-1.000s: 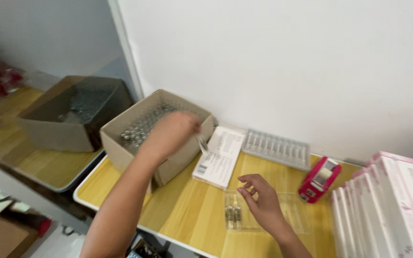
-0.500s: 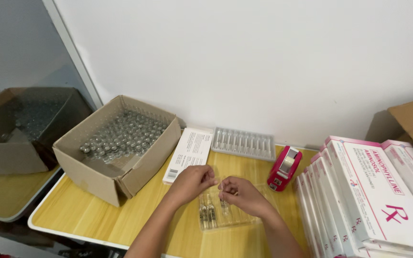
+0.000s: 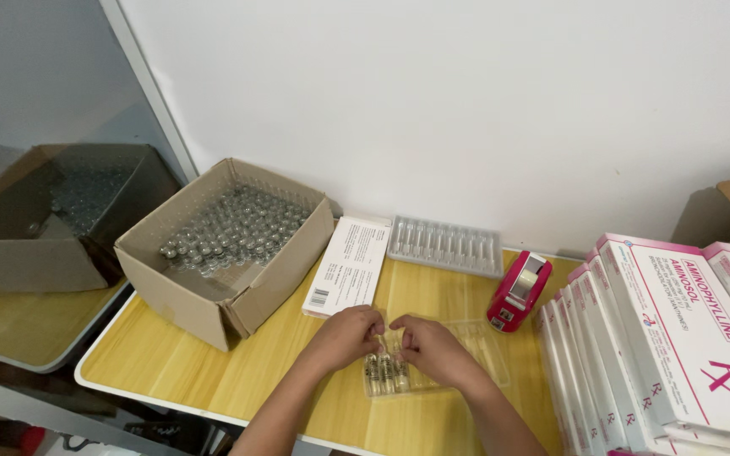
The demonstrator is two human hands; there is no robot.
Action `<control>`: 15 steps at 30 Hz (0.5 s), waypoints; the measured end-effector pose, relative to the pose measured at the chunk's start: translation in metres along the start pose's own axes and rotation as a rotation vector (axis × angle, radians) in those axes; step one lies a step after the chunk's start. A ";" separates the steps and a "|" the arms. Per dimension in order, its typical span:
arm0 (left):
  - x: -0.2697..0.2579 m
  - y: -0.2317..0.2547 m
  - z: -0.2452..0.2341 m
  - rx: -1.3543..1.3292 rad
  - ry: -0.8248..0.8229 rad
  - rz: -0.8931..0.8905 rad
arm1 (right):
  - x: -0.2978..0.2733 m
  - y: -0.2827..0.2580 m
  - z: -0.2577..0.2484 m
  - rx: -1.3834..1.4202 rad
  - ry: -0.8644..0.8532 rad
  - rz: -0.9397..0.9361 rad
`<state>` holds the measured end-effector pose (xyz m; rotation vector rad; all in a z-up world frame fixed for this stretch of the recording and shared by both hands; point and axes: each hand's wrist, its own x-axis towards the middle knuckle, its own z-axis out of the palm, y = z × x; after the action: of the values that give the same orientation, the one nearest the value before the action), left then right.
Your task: The person places small glass vials into a clear plastic tray, then inserts the tray into a white cardboard box. They seal the box with tape and place it on a stack of similar boxes. The person repeats this process with another tray of vials.
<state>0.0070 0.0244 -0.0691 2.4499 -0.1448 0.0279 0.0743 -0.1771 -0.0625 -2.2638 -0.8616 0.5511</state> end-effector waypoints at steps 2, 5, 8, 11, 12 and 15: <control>0.000 0.000 0.001 0.005 0.008 0.017 | 0.001 0.002 0.001 -0.051 0.016 -0.050; -0.001 0.000 0.003 0.010 0.021 0.033 | 0.002 0.004 0.003 -0.013 -0.001 -0.022; -0.004 0.001 0.007 -0.020 0.058 0.033 | 0.003 0.004 0.003 -0.022 -0.017 -0.030; -0.004 0.001 0.008 -0.019 0.045 0.028 | 0.005 0.004 0.004 0.022 -0.040 0.006; -0.004 0.001 0.009 -0.012 0.046 0.016 | 0.005 0.005 0.004 0.019 -0.041 -0.008; -0.004 0.004 0.012 0.006 0.062 -0.016 | 0.007 0.010 0.005 0.026 -0.039 -0.038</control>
<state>0.0027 0.0146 -0.0758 2.4531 -0.0983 0.0968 0.0809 -0.1755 -0.0743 -2.2155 -0.9097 0.5876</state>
